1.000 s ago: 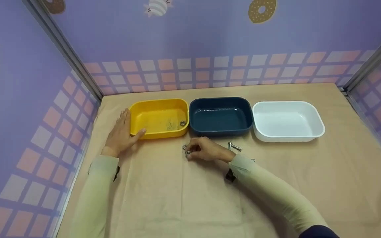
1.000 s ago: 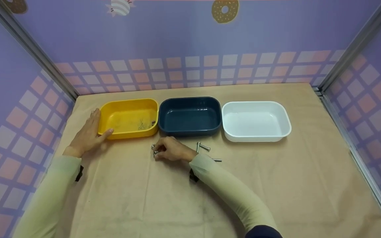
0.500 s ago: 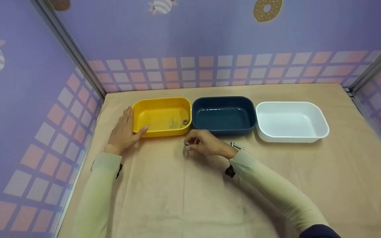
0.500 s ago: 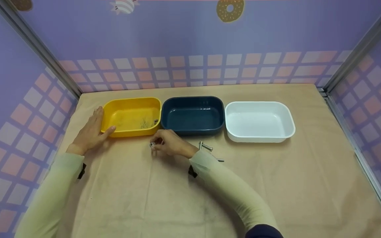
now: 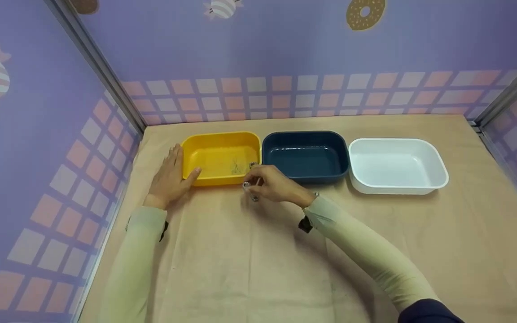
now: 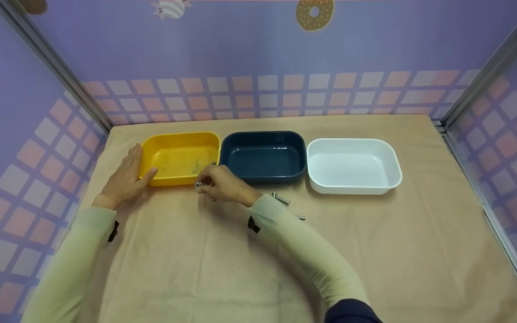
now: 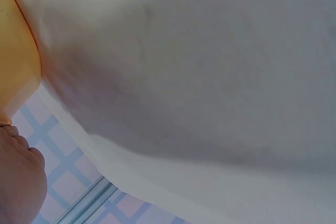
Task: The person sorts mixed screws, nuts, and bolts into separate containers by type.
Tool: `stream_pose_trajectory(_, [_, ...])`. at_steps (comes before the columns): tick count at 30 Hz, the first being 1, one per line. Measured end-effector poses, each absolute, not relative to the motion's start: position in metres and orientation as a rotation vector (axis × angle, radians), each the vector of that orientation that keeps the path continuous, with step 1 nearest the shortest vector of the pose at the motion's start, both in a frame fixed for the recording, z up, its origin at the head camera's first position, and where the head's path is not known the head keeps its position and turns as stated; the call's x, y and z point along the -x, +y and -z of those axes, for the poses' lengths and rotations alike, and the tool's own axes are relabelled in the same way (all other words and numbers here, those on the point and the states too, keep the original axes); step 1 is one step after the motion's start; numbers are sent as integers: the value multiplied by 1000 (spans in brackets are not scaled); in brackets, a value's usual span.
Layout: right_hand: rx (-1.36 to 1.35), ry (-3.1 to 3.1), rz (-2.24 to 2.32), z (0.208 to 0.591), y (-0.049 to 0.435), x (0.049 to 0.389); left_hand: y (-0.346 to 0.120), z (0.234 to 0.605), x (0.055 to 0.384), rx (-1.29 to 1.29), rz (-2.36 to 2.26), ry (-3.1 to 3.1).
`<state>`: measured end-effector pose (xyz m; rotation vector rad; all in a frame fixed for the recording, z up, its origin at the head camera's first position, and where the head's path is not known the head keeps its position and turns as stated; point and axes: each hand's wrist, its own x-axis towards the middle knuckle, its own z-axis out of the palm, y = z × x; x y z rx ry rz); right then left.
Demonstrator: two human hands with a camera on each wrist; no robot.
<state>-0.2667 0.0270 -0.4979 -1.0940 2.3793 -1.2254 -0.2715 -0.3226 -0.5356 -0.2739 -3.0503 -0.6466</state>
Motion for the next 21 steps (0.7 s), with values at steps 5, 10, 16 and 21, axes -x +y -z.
stream_pose_trajectory(5, [1094, 2405, 1254, 491, 16, 276, -323, 536, 274, 267, 640, -3059])
stream_pose_trajectory(10, [1029, 2444, 1269, 483, 5, 285, -321, 537, 274, 274, 642, -3036])
stream_pose_trajectory(16, [963, 2478, 1245, 476, -7, 292, -318, 539, 276, 289, 632, -3027])
stream_pose_trajectory(21, [921, 2545, 1181, 472, -28, 299, -322, 538, 274, 260, 620, -3043])
